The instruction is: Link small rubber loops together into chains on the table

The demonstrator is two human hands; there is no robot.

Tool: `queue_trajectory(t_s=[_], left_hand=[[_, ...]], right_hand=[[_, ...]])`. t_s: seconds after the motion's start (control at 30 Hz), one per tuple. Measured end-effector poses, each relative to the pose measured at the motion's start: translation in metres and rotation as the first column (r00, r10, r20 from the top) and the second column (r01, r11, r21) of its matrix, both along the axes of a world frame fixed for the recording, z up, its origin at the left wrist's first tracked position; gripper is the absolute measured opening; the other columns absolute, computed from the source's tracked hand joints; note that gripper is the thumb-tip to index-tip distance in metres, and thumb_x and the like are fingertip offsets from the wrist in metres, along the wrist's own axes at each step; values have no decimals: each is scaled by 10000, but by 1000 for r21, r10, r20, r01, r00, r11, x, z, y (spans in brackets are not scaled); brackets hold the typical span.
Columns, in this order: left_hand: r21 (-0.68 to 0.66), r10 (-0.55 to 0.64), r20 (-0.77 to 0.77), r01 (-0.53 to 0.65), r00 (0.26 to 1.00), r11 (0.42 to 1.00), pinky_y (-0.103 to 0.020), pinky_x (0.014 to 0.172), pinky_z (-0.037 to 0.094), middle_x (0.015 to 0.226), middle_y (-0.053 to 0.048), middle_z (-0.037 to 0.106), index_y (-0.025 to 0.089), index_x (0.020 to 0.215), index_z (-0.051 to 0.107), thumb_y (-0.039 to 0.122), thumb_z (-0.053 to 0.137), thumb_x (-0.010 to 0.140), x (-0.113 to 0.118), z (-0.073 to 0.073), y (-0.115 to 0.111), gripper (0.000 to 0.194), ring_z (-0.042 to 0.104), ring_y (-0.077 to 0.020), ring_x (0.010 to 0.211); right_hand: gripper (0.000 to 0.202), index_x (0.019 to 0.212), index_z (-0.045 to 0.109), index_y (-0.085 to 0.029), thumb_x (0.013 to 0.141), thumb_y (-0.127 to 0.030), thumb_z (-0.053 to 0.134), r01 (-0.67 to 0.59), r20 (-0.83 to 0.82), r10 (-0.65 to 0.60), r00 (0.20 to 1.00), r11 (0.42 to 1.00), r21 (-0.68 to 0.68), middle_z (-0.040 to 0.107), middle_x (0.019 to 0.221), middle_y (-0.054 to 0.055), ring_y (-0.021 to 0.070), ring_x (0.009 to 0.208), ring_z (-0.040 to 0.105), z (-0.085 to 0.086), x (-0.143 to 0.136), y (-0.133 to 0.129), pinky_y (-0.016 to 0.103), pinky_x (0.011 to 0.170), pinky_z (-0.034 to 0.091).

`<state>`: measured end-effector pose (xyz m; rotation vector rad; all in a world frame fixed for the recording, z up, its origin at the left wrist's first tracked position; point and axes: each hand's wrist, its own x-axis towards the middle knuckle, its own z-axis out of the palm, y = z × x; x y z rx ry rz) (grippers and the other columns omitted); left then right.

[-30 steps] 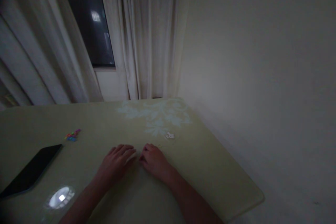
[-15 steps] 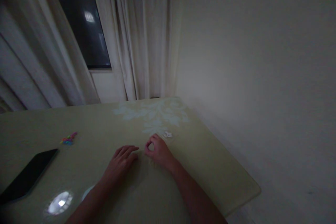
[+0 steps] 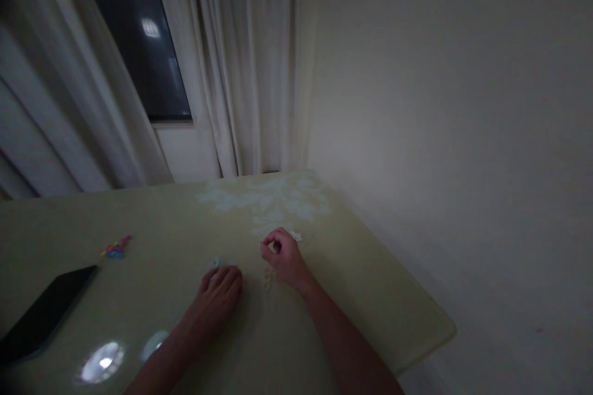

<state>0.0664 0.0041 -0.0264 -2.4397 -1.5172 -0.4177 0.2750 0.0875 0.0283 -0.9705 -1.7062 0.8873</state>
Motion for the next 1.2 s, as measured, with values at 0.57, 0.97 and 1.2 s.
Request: queue_trajectory(t_s=[0.57,0.97,1.2], left_hand=[[-116,-60,774,234,630,965,-305,802,579,952,-73,768,220,992,740,246,553,987,4,49,-3,188,728,-199,875],[16,-75,895,135,440,991,-333,841,656,1105,-60,825,275,1077,823,357,634,976,3,41,-1,230,792,-224,965],[33,-87,891,128,446,991,-299,803,650,1006,-54,837,255,1029,821,355,655,968,6,50,-4,204,796,-206,887]], right_hand=[[270,791,649,-185,807,-438,742,-271,-120,252,960,943,-193,546,818,4,133,694,483,2,-9,-14,253,611,388],[326,794,693,-176,800,-488,787,-396,-183,362,914,893,-215,548,839,-3,109,660,476,0,-19,-24,260,624,389],[330,805,696,-173,796,-483,811,-431,-283,363,888,871,-236,560,844,-1,125,721,517,0,-21,-28,264,664,398]])
